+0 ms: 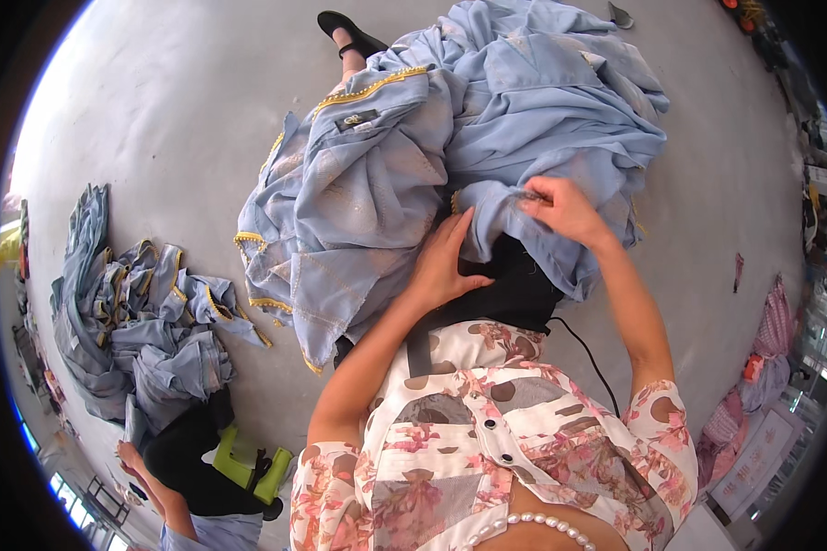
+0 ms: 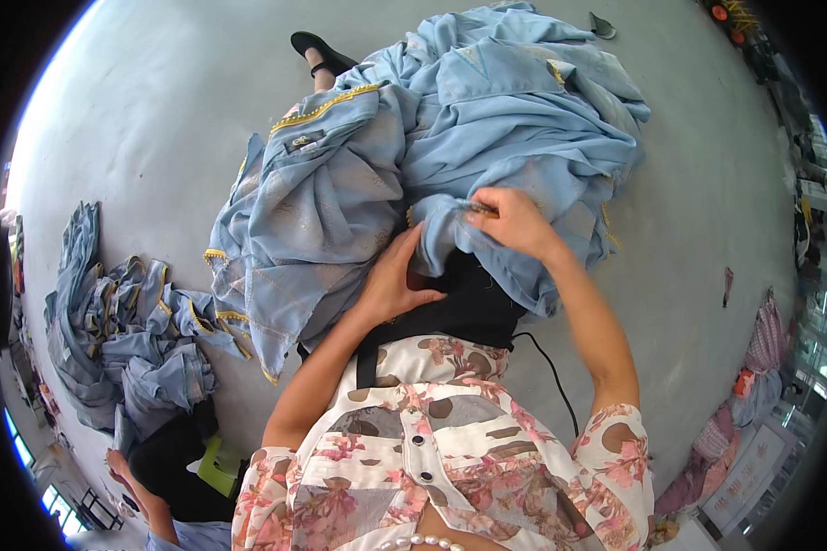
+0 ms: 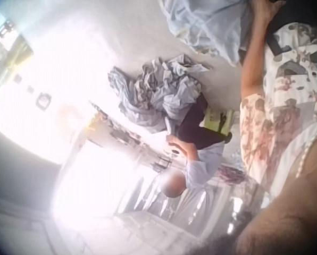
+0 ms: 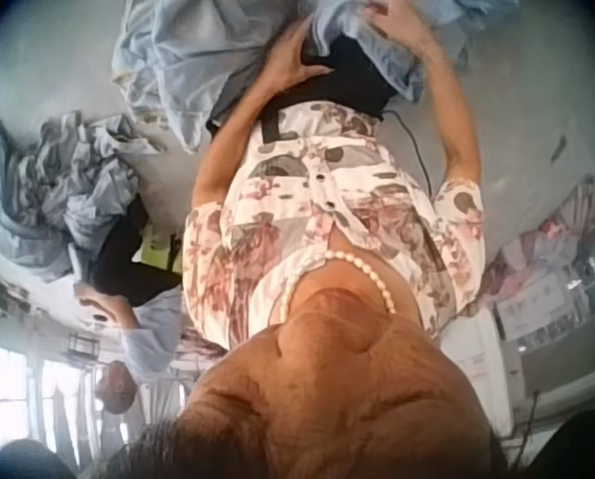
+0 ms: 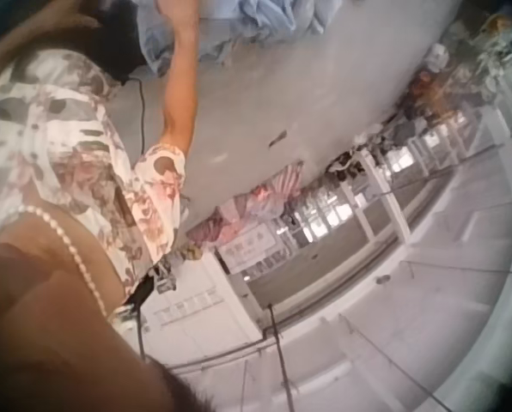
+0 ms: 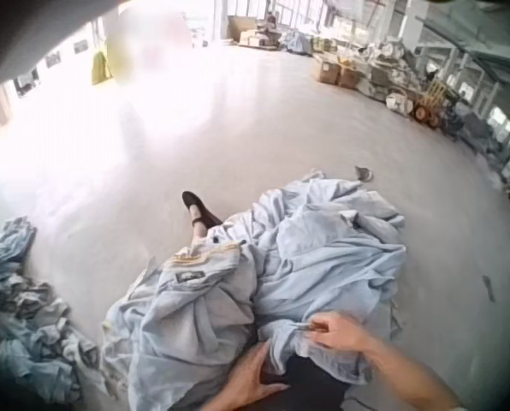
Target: The person sits on the floor and repeatedly trims loose threads and excess fabric from the edges of a light blue garment using small scissors. The person handles the fabric with both hands, snips threads, and adjusts the material throughout the clip.
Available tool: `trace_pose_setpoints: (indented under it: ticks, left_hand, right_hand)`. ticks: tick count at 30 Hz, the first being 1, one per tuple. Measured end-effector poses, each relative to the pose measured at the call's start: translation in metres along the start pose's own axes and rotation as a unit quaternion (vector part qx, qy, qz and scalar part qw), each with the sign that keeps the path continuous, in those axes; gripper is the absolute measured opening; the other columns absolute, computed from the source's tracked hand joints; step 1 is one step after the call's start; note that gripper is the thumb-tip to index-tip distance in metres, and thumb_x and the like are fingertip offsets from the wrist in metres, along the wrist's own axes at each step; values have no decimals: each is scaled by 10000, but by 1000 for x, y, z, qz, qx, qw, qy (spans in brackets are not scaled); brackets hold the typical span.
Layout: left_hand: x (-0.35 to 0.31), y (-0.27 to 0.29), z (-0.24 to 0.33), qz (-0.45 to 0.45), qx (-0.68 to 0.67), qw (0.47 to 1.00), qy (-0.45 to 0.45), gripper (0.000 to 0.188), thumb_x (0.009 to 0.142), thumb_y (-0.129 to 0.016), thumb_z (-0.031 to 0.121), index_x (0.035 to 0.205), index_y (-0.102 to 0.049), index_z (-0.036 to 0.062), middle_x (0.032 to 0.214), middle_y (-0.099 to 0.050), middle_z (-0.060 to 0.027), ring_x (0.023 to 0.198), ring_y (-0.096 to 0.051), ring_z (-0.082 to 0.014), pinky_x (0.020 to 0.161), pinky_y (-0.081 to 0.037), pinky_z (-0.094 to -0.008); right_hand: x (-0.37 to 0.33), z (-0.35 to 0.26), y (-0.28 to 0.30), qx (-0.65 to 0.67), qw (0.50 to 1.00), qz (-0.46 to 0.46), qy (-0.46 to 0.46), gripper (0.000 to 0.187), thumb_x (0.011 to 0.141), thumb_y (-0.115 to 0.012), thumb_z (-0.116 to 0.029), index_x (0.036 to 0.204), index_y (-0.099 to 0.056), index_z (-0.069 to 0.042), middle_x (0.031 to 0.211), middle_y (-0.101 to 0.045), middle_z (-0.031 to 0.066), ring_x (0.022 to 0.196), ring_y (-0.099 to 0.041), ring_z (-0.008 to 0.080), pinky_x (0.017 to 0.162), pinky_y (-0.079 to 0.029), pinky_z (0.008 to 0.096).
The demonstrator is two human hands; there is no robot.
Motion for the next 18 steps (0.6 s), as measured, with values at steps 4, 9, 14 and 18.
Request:
trace_pose_setpoints:
  ticks: [4, 9, 14, 18]
  left_hand:
    - [24, 4, -8, 75, -147, 986, 2, 320, 781, -583, -41, 1095, -604, 15, 984, -659, -91, 930, -630, -211, 822, -481, -282]
    - [42, 34, 8, 21, -609, 769, 192, 193, 791, -501, 42, 958, -596, 21, 878, -626, -37, 776, -606, -120, 741, -484, -251]
    - [45, 63, 32, 72, -525, 833, 160, 168, 826, -554, 22, 981, -617, 5, 884, -634, -23, 778, -582, -92, 724, -465, -225]
    - [46, 90, 61, 134, -361, 921, 58, 173, 795, -625, -30, 965, -643, -9, 828, -623, 19, 754, -542, -35, 664, -435, -179]
  right_hand:
    - [-8, -11, 24, 280, 957, 48, -57, 178, 890, -612, -220, 803, -557, -74, 677, -490, -84, 580, -430, 6, 502, -350, 198]
    - [-3, 9, 35, 270, 955, 113, -58, 198, 892, -615, -250, 779, -560, -96, 669, -501, -61, 600, -453, 8, 526, -386, 194]
    - [-9, -26, 39, 35, 955, 276, 106, 111, 882, -624, -135, 884, -607, -25, 758, -600, 2, 593, -448, 23, 535, -409, 207]
    - [-37, -110, 28, 22, 946, 260, 194, 224, 790, -704, -15, 999, -625, -25, 931, -633, -9, 699, -510, 19, 606, -437, 179]
Point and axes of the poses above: each hand's wrist, its own x-axis towards the middle knuckle, its own y-axis out of the back of the hand, z = x × y, the point moved 6 cm from there along x, towards the middle knuckle
